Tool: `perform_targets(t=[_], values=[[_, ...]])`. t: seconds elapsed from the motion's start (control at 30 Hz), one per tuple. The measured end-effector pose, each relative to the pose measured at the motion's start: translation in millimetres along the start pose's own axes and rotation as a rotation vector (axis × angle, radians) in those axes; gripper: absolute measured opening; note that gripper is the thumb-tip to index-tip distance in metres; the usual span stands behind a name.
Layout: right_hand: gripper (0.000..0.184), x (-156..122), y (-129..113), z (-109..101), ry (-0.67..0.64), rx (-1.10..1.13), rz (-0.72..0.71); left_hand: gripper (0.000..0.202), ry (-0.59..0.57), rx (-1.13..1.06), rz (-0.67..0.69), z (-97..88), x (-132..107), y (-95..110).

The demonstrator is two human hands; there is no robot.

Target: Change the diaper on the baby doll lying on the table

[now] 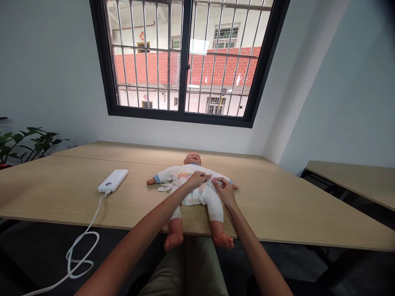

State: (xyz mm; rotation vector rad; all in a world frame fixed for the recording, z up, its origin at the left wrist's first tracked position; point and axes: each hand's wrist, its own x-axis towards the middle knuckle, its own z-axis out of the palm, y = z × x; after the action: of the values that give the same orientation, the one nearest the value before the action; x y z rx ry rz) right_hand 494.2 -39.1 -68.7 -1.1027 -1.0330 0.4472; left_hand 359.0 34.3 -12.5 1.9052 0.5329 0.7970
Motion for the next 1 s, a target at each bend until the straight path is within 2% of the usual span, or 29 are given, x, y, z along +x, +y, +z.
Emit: perform_targets(t=[0.07,0.27,0.43,0.63,0.77,0.83,0.93,1.0], values=[[0.059,-1.3,-1.2,1.8,-0.011,-0.008,-0.021,0.038,0.017,-0.039,-0.020,-1.0,1.1,-1.1],[0.052,-9.3,-12.2,-0.4,-0.086,-0.027,-0.083,0.021,0.089,-0.125,-0.055,-1.5,8.1,-9.4],[0.051,-20.3,-8.8,-18.9,0.030,-0.007,-0.109,0.019,0.106,-0.194,-0.062,-2.4,7.1,-8.2],[0.043,-37.0,3.7,-40.0,-0.181,-0.147,-0.130,0.016,0.152,-0.251,-0.016,5.5,4.8,-8.8],[0.052,-40.6,8.8,-47.5,-0.246,-0.236,0.025,0.012,0.179,-0.228,0.020,8.1,4.6,-10.1],[0.056,-37.5,6.2,-47.9,-0.165,-0.353,0.040,0.012,0.194,-0.203,0.026,7.4,4.1,-10.2],[0.056,-26.4,-4.6,-40.9,0.074,-0.500,-0.153,0.014,0.232,-0.155,0.023,6.6,2.3,-10.0],[0.054,-15.9,-12.8,-30.8,0.077,-0.490,-0.221,0.015,0.254,-0.126,0.025,6.9,0.6,-9.3]])
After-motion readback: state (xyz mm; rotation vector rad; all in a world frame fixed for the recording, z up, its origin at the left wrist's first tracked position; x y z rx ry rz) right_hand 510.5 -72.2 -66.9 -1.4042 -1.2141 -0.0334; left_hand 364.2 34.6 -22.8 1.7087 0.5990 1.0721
